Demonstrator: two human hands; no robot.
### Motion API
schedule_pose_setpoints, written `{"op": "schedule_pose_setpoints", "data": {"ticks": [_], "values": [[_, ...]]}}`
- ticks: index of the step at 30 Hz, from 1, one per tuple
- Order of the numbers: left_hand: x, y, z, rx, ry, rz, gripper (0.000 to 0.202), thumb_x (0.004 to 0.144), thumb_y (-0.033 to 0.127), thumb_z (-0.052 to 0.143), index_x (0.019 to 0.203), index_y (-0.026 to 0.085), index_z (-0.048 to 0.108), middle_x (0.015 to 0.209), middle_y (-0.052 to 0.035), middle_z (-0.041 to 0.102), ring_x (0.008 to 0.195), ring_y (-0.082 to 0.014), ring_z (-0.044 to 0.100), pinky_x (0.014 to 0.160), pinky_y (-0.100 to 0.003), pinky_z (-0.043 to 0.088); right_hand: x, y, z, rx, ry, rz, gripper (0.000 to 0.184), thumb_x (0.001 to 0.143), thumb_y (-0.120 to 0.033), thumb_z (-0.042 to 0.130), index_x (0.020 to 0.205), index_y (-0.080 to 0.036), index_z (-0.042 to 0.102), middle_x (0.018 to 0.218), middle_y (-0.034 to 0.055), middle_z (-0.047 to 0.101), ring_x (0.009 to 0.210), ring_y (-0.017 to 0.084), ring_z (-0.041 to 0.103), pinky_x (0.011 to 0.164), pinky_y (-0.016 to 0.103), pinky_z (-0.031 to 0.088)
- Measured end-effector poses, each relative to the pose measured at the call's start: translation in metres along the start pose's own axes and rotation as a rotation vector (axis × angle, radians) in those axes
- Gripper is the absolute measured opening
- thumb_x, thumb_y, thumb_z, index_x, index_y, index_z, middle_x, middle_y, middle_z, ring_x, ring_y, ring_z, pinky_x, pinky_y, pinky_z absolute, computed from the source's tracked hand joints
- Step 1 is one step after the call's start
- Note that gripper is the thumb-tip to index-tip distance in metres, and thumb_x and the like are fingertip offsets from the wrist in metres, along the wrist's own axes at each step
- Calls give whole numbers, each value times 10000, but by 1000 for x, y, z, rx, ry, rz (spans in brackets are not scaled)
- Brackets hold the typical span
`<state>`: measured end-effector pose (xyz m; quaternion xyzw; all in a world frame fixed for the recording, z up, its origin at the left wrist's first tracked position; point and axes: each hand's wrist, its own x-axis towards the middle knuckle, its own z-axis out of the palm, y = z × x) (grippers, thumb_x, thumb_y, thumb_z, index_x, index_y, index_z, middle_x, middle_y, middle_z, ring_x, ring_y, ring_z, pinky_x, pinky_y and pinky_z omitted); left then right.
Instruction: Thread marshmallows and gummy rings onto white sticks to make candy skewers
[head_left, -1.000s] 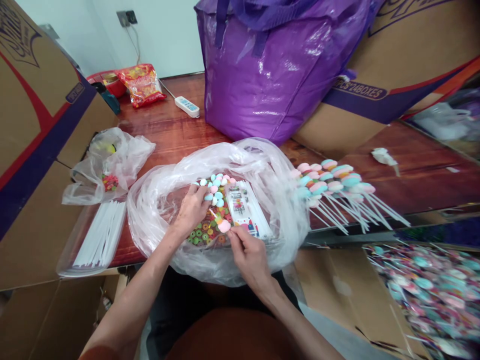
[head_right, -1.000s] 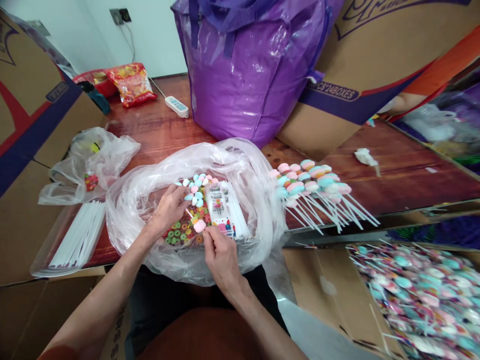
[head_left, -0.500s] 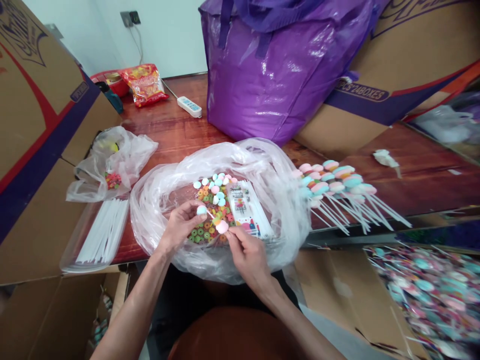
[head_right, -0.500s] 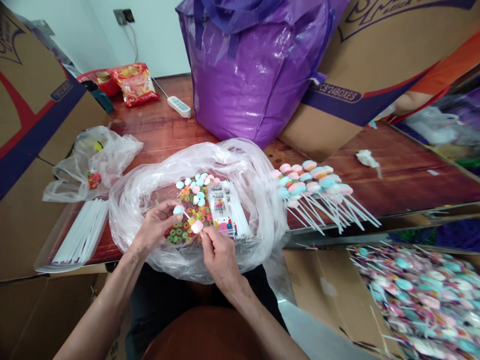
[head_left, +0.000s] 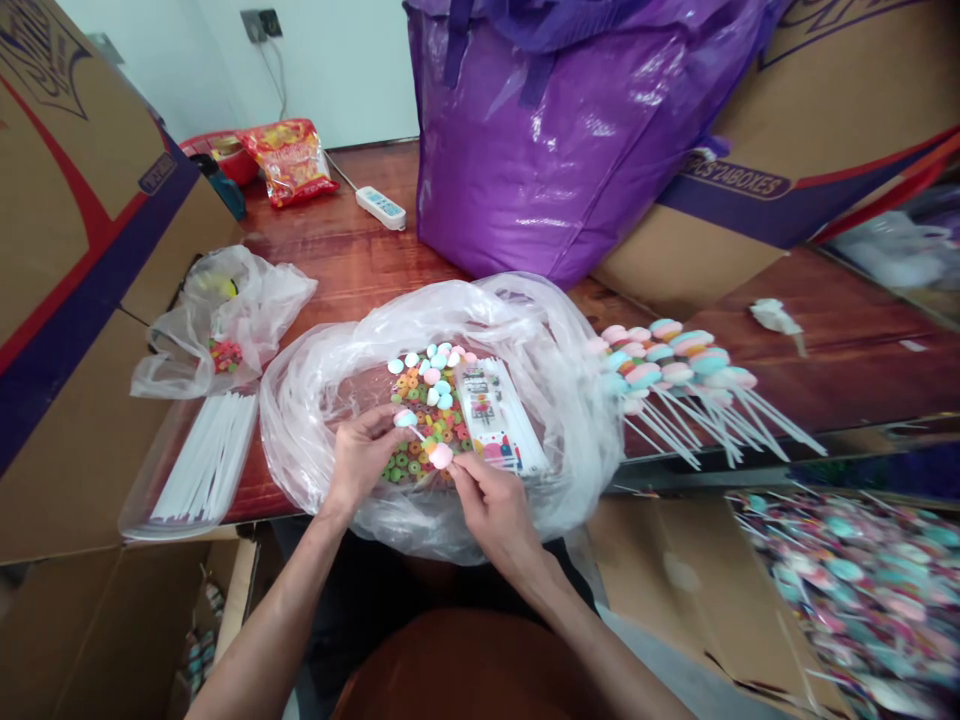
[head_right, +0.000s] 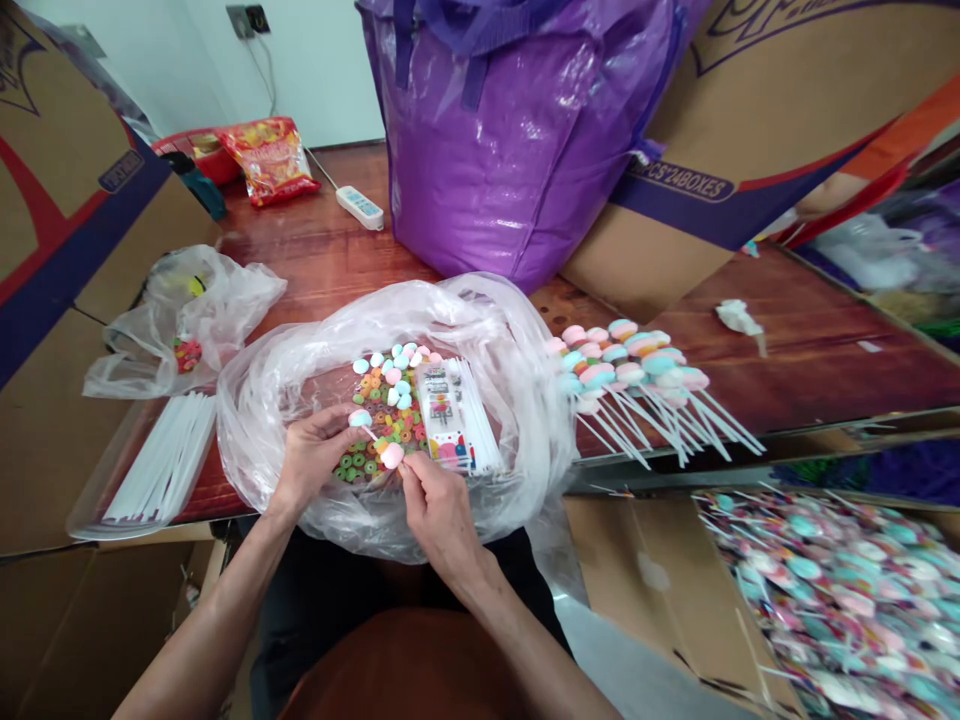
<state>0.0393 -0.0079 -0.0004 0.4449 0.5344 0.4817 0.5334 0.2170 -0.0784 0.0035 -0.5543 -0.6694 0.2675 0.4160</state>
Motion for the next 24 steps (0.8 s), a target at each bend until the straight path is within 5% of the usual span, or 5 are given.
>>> {"op": "schedule_pose_setpoints", "data": {"ticks": [5,12,24], "values": [[-1,-7,-5,269,-32,201,291,745,327,788,998,185,763,1012,-60,780,935,-226,734,894,-356,589,2,-4,-4,-31,-62,62,275,973,-236,436,734,-191,564,611,-36,494,532,100,442,542,217,343],[-7,-2,-1,521,-47,443,190,830,234,684,991,249,785,993,-50,782,910,-221,721,873,-349,566,4,-8,0,-31,-49,80,259,963,-244,442,746,-189,572,591,-25,532,517,111,472,534,228,347],[-29,6,0,422,-261,279,316,897,300,625,1189,241,732,1190,-67,740,1112,-249,684,1000,-372,516,5,-11,12,11,9,85,235,969,-244,431,797,-192,583,629,-17,566,545,120,500,556,226,381]]}}
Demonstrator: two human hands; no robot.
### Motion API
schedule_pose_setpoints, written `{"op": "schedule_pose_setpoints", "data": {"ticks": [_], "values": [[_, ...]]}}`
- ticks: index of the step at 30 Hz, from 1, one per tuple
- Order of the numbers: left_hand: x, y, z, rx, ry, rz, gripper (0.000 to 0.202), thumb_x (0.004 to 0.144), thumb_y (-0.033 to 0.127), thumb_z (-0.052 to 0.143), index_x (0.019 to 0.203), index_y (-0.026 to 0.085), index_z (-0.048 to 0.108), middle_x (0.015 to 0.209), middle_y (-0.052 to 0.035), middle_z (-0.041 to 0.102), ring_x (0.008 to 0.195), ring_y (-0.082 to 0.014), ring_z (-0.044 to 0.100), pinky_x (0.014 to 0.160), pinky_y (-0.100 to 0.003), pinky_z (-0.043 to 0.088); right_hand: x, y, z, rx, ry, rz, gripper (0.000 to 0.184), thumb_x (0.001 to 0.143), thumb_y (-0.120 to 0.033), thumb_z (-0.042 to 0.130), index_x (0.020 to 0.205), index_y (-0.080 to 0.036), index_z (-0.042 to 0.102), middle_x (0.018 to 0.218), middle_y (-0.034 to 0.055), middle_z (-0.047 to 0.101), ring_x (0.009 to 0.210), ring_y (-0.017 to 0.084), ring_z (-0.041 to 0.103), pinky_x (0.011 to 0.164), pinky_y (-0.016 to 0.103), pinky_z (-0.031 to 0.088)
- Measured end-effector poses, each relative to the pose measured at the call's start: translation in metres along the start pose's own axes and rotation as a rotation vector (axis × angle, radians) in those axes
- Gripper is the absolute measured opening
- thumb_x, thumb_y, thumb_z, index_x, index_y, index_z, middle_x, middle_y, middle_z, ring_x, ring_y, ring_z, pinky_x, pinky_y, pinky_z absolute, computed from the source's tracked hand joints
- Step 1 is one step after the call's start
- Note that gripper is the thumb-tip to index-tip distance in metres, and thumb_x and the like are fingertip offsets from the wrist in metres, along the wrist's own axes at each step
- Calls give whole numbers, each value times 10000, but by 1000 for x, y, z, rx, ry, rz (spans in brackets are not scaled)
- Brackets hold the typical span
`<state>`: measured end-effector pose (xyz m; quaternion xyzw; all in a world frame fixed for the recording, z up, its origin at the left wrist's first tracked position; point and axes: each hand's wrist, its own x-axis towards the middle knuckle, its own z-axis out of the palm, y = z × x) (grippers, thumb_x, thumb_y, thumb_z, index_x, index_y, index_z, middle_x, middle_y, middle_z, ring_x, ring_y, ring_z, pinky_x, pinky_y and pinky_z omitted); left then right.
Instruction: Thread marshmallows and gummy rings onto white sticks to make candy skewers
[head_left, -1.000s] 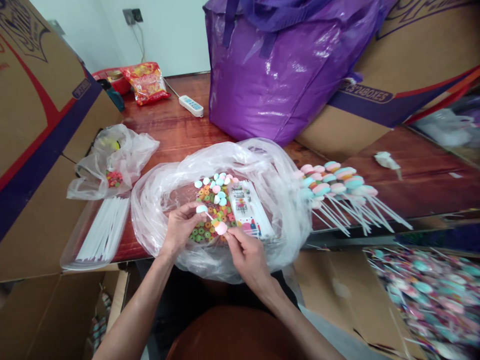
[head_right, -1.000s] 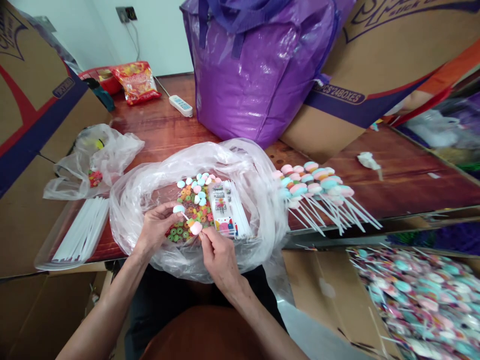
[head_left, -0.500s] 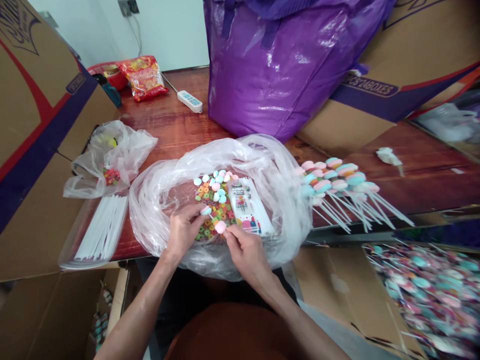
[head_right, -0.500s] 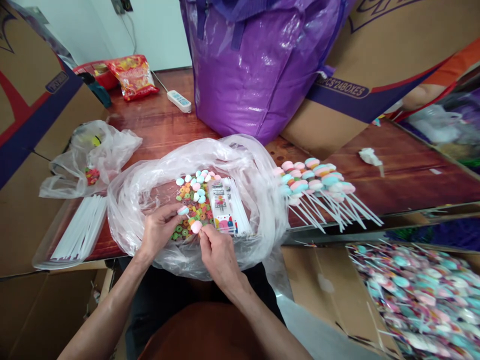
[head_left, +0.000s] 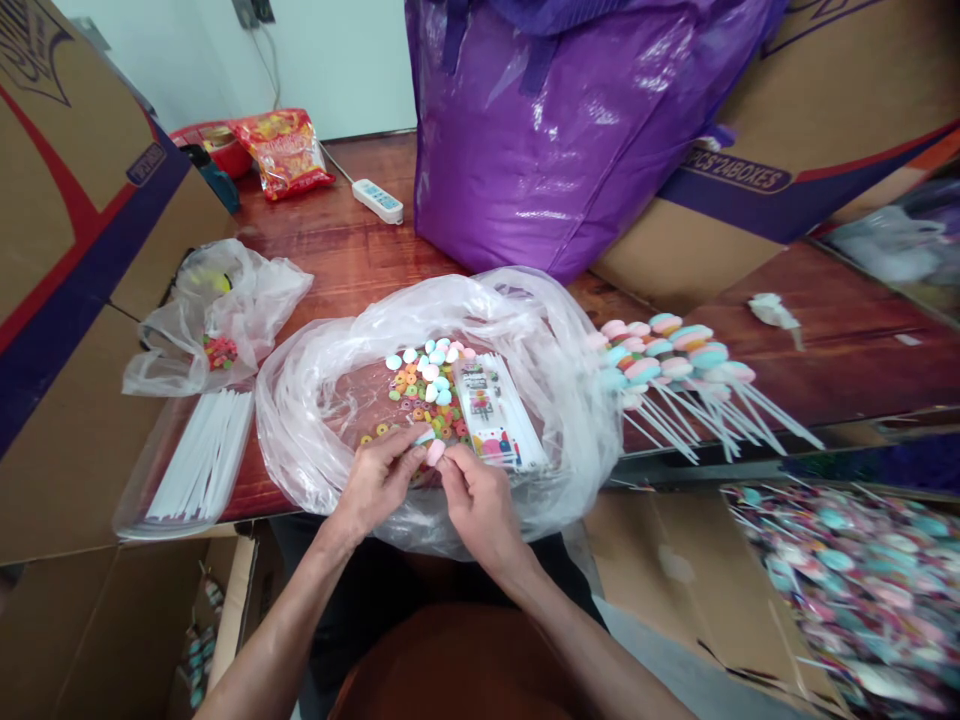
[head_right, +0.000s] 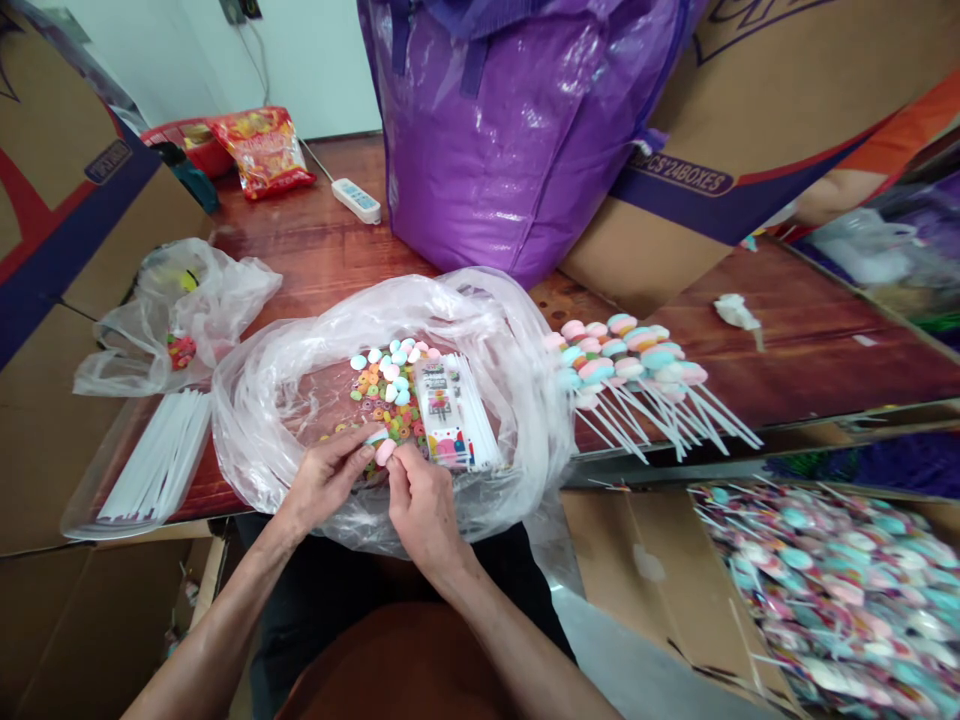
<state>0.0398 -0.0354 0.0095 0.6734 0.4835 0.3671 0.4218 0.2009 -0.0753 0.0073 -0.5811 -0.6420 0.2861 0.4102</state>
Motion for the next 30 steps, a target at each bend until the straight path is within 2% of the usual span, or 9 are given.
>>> {"op": "schedule_pose_setpoints", "data": {"ticks": [3,5,8,10,13,18,21,24,30], "values": [[-2,-2,-1,-64,-24,-69,337,904,354,617,1195,229,730,1163,-72,750,1080,-252,696,992,-377,522,4,2,-2,-9,7,-8,243,970,-240,429,783,-193,578,626,-16,567,551,122,502,559,229,373],[4,-5,-4,-101,-15,-128,372,911,376,601,1227,217,713,1017,-74,780,899,-235,729,875,-368,568,7,4,-5,-24,-3,-4,267,974,-245,426,751,-199,565,604,-22,551,537,121,486,547,230,358],[24,-13,-12,-25,140,-127,337,897,321,602,1198,226,721,875,-47,767,693,-190,682,728,-329,569,10,8,-11,-68,18,10,285,976,-261,421,731,-206,556,578,-27,523,522,124,462,535,234,345],[39,-18,-17,128,246,-37,257,847,236,635,1071,234,762,930,-47,748,776,-193,671,790,-326,548,10,10,-14,-92,48,21,283,974,-273,420,737,-210,562,577,-27,521,522,127,456,530,235,341],[56,-25,-21,328,242,53,224,797,151,639,962,228,769,973,-58,713,879,-211,652,870,-340,509,8,12,-16,-98,73,27,284,973,-283,425,734,-214,563,584,-29,528,519,124,449,519,232,330],[59,-32,-21,324,249,11,148,800,169,635,894,211,741,909,-44,719,777,-192,643,827,-331,510,6,13,-15,-84,80,29,264,966,-277,437,751,-212,576,589,-30,533,511,120,440,515,227,338],[60,-29,-20,231,257,-39,213,810,202,644,1003,208,733,888,-36,729,778,-194,661,808,-321,519,6,13,-15,-84,73,30,263,968,-280,439,758,-211,583,590,-29,535,514,121,447,527,226,351],[65,-24,-18,297,213,-7,331,816,169,630,1130,224,719,930,-43,722,831,-207,663,843,-332,511,7,12,-15,-85,79,23,263,968,-277,441,758,-209,582,588,-31,532,514,119,455,533,226,354],[69,-22,-12,452,193,71,311,803,92,580,1033,218,748,968,-74,663,886,-217,631,878,-337,496,5,12,-15,-91,65,23,260,973,-272,436,774,-207,590,609,-24,552,535,124,492,545,229,365]]}}
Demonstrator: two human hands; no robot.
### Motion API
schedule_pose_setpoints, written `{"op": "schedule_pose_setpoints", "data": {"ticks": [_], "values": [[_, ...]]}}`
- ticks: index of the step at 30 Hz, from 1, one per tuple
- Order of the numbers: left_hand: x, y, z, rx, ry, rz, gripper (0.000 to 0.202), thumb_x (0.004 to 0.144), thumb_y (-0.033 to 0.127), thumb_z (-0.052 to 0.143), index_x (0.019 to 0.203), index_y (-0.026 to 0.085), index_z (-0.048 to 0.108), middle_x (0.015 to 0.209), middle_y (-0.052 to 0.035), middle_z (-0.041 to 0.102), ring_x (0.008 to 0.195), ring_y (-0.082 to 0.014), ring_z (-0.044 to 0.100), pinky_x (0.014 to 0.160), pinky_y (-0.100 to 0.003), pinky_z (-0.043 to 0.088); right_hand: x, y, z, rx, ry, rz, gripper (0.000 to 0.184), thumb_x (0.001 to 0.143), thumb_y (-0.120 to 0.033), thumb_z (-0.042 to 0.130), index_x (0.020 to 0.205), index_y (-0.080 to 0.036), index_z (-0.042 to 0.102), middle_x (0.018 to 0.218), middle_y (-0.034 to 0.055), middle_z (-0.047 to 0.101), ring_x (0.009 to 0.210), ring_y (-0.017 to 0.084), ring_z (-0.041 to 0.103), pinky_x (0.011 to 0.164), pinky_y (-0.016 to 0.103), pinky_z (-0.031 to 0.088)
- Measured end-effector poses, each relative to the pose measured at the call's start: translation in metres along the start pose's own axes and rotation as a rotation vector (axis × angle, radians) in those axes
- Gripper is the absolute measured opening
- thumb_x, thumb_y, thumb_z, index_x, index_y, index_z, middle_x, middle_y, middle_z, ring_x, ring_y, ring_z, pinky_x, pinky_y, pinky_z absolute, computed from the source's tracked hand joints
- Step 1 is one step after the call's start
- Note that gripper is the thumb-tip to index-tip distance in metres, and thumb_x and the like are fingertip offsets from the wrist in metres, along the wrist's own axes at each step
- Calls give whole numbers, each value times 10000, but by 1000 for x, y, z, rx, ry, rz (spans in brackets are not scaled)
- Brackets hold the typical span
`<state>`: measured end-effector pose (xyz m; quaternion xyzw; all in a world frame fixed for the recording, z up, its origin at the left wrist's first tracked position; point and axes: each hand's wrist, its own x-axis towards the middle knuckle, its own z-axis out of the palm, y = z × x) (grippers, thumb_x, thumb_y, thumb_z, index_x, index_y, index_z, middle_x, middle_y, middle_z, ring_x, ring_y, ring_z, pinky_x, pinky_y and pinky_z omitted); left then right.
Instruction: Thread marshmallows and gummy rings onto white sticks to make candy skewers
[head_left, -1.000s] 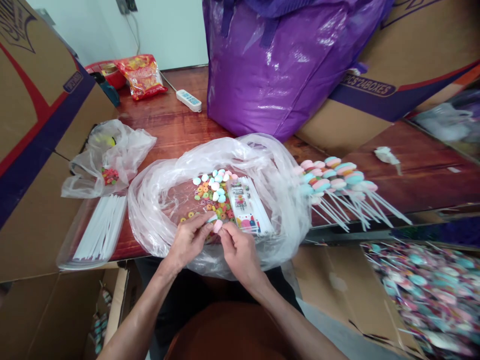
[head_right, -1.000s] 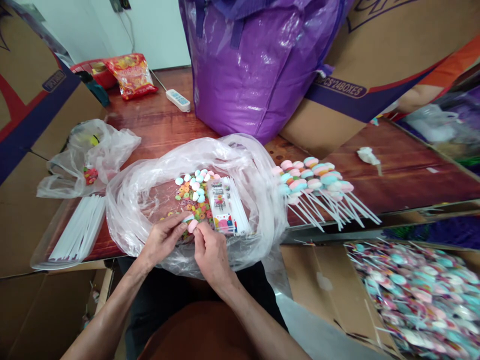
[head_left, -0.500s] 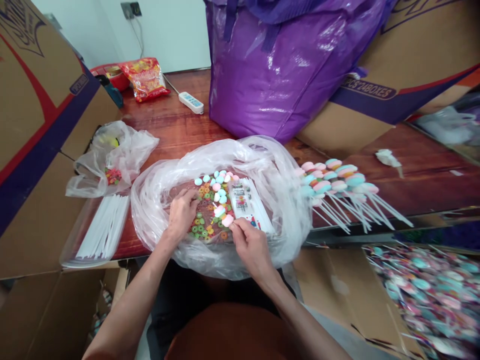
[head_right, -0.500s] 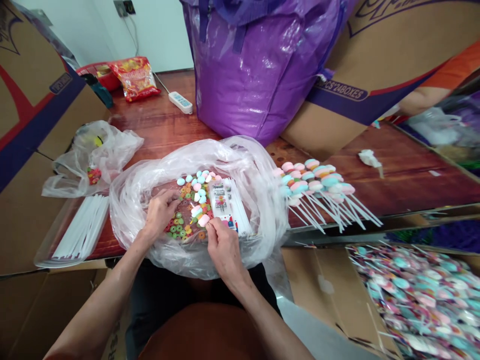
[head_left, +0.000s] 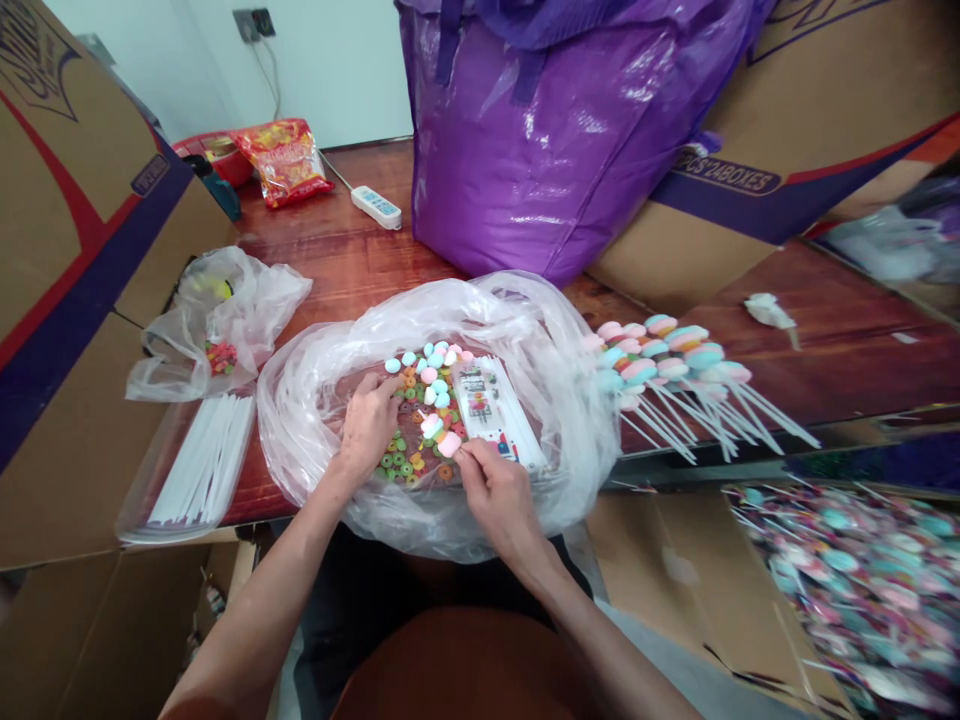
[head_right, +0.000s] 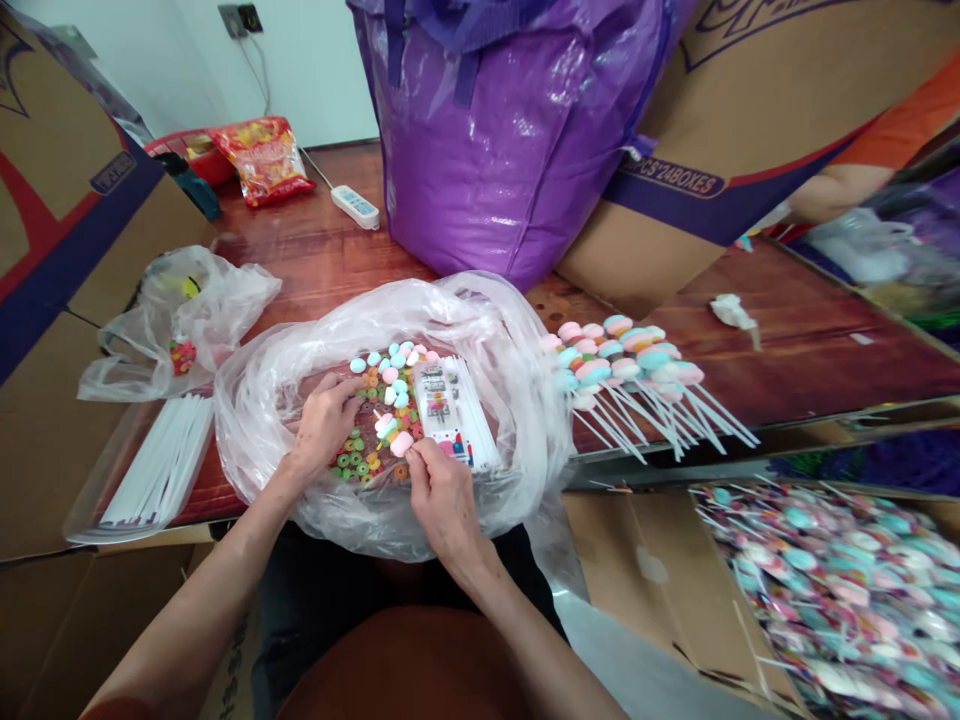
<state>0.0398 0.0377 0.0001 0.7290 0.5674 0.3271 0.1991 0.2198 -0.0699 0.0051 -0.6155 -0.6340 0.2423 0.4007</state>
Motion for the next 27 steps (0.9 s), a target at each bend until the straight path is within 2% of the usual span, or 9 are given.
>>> {"op": "schedule_pose_setpoints", "data": {"ticks": [3,8,13,15,20,23,27], "values": [[-4,-1,-3,-90,44,-57,258,793,117,601,991,215,734,990,-62,676,877,-200,638,886,-334,501,0,0,-1,1,-15,1,256,976,-270,432,792,-207,599,625,-18,567,549,128,508,557,231,378],[-15,5,-10,-532,-21,-240,134,767,240,700,888,186,679,925,-48,734,886,-192,677,815,-300,529,0,-2,-1,56,-31,-22,250,978,-268,443,785,-208,590,647,-14,586,557,123,508,563,227,388],[-27,10,-11,-781,-112,-354,393,671,306,824,1022,171,708,919,-49,759,858,-187,696,806,-308,551,0,-4,1,88,-40,-45,255,977,-259,448,764,-205,577,647,-20,556,551,115,481,549,228,368],[-29,8,-11,-839,-144,-385,424,627,320,863,995,160,729,931,-58,770,848,-189,704,805,-310,558,1,-4,0,93,-55,-45,266,978,-257,443,749,-204,568,649,-23,540,556,112,476,551,227,365],[-32,3,-14,-845,-128,-390,383,577,330,899,894,164,763,902,-52,782,810,-191,717,789,-311,577,2,-5,-4,87,-138,-46,288,978,-266,441,717,-206,547,621,-34,509,541,110,453,548,226,362],[-35,2,-15,-763,-99,-348,353,595,343,888,884,173,778,900,-51,781,802,-198,716,763,-308,582,0,-5,-1,53,-101,-61,272,976,-250,440,739,-202,565,629,-27,531,540,111,471,556,228,367],[-39,3,-13,-627,-66,-239,236,716,344,810,901,198,798,947,-52,786,885,-205,717,849,-316,566,-4,-3,4,10,-27,-95,245,971,-224,455,757,-197,571,597,-31,525,499,106,451,533,231,351]]}}
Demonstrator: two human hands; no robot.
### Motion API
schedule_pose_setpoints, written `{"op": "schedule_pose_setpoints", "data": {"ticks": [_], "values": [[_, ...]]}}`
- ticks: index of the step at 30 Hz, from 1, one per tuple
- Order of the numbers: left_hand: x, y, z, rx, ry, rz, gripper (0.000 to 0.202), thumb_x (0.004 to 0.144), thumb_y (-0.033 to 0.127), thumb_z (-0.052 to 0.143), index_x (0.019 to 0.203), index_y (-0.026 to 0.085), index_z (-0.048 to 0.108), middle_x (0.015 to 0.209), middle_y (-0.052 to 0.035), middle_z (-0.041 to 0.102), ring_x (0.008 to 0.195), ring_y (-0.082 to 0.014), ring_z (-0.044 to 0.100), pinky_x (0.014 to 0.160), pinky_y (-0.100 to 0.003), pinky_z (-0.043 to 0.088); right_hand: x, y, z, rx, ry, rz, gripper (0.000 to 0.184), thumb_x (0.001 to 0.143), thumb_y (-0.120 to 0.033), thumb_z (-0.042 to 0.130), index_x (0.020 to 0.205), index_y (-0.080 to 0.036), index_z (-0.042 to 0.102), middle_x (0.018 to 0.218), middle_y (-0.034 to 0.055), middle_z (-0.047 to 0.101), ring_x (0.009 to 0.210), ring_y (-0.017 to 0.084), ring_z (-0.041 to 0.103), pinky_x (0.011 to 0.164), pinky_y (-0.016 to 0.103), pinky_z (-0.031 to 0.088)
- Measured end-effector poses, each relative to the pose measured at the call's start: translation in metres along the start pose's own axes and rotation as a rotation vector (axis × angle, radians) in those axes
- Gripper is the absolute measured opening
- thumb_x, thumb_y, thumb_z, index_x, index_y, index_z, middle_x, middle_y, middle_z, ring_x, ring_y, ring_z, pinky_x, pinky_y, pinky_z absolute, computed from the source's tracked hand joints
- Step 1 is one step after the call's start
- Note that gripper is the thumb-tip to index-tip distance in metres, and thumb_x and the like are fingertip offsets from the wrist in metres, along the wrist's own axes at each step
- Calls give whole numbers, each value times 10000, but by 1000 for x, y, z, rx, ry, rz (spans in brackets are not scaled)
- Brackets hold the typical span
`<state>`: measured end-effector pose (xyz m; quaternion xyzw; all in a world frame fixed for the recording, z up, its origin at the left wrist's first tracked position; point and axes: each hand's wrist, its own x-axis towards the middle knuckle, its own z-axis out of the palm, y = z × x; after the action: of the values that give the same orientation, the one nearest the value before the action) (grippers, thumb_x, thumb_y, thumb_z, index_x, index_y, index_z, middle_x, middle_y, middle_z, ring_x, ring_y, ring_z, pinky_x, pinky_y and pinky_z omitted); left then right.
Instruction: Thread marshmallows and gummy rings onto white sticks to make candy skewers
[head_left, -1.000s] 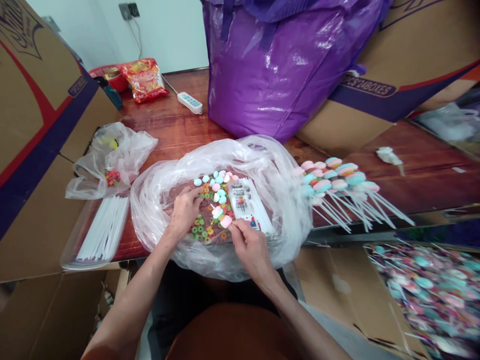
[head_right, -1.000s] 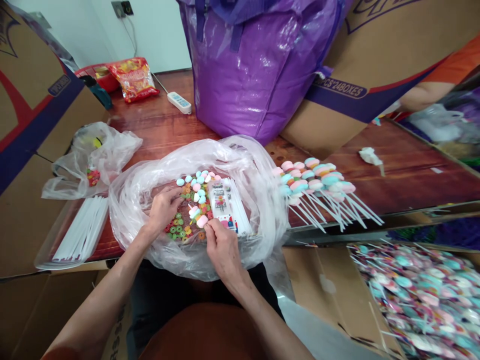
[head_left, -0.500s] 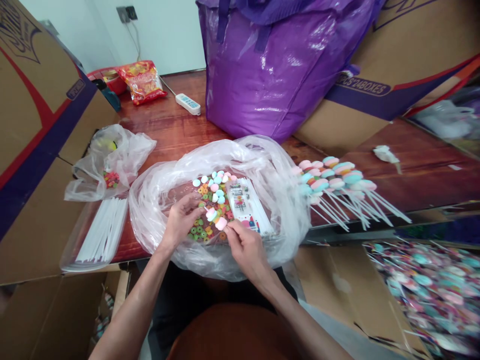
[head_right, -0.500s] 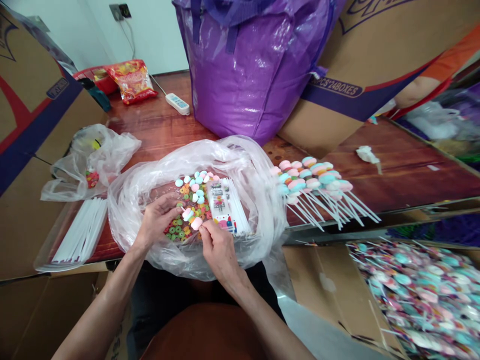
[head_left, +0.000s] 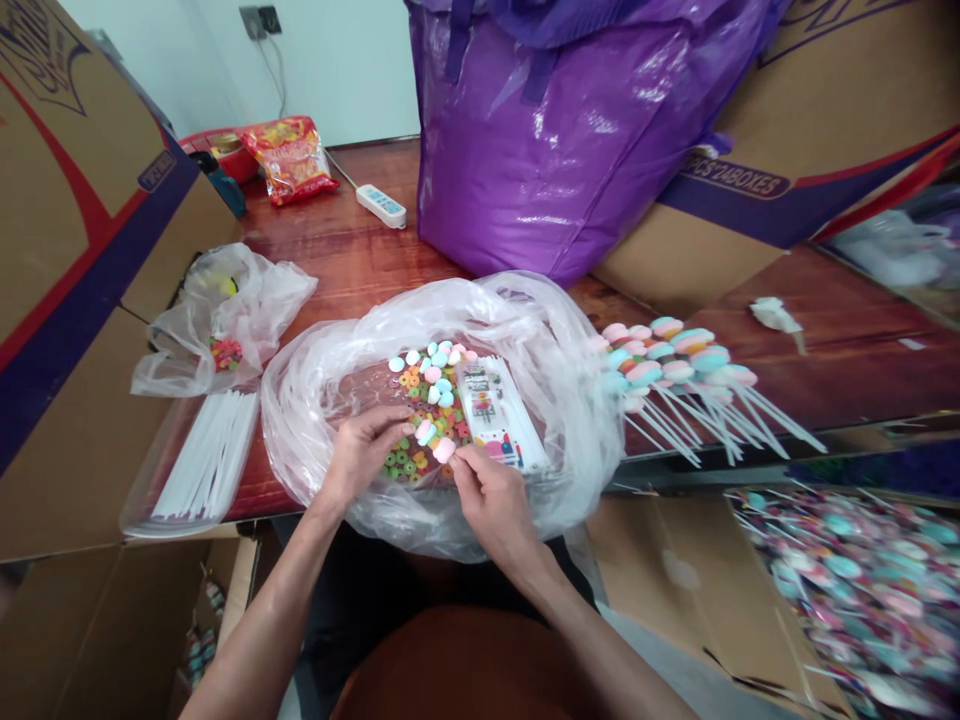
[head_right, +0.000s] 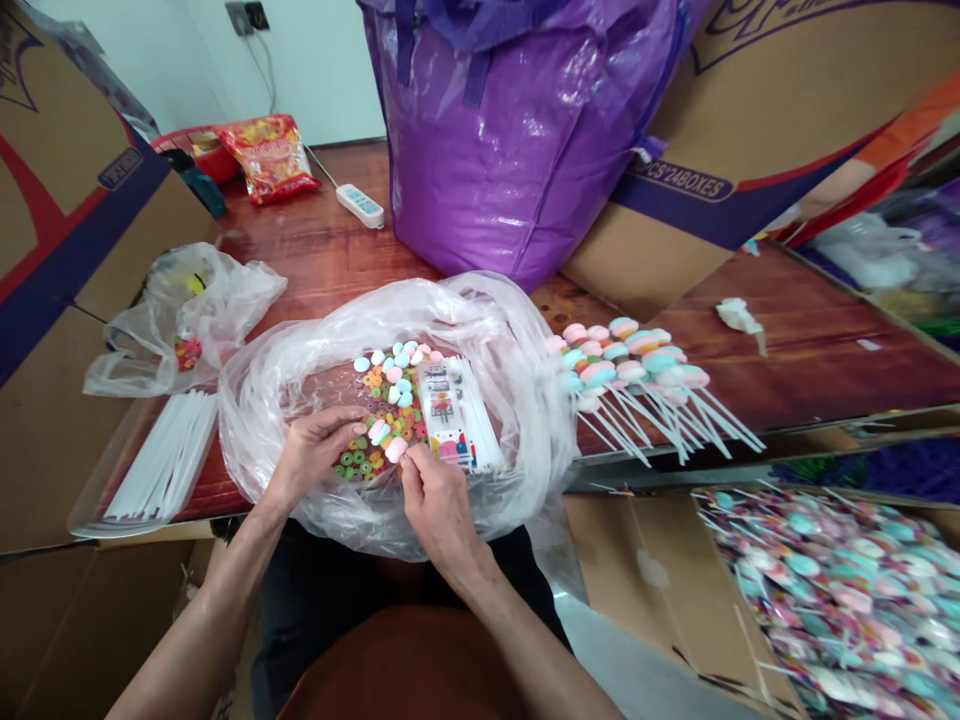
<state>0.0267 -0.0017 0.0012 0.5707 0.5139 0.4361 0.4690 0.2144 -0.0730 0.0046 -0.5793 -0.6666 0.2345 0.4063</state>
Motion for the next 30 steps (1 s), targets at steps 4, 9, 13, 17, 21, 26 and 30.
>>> {"op": "schedule_pose_setpoints", "data": {"ticks": [4,9,13,17,21,26,30], "values": [[-3,2,3,-30,11,-14,229,753,385,777,873,191,799,909,-51,788,857,-204,715,814,-310,572,0,1,2,20,7,-58,242,981,-205,445,779,-192,577,614,-28,534,506,103,475,534,224,359],[-4,7,4,-150,-5,-100,268,727,379,809,913,186,792,959,-51,786,852,-190,715,822,-303,573,2,0,4,39,17,-116,244,993,-180,419,806,-194,574,645,-17,560,537,111,498,557,229,369],[-6,7,6,-106,-68,-50,213,748,343,793,899,193,802,915,-50,790,859,-195,723,831,-302,575,3,1,7,29,23,-122,242,989,-172,420,792,-199,559,632,-20,552,530,115,482,552,236,355],[-8,7,10,-51,-76,-13,186,786,333,756,904,199,807,922,-54,791,865,-202,728,846,-312,574,6,2,10,33,7,-126,236,980,-172,418,783,-202,545,632,-21,552,530,117,482,550,238,348],[-7,11,14,-38,-103,-14,213,787,356,756,918,196,807,963,-63,790,902,-217,726,875,-327,566,9,2,9,82,-4,-44,267,980,-201,434,721,-211,497,595,-35,522,533,114,487,559,230,356],[8,19,23,-53,-39,9,357,884,377,639,1185,204,725,1019,-57,772,773,-175,706,737,-298,568,6,4,0,151,94,84,270,984,-239,439,721,-213,496,590,-48,500,535,102,475,570,214,374],[28,22,36,319,44,143,261,852,194,637,1087,192,748,931,-50,746,744,-164,664,735,-280,523,1,8,-8,148,144,124,278,977,-266,457,710,-211,512,588,-50,488,525,96,455,552,211,366]]}}
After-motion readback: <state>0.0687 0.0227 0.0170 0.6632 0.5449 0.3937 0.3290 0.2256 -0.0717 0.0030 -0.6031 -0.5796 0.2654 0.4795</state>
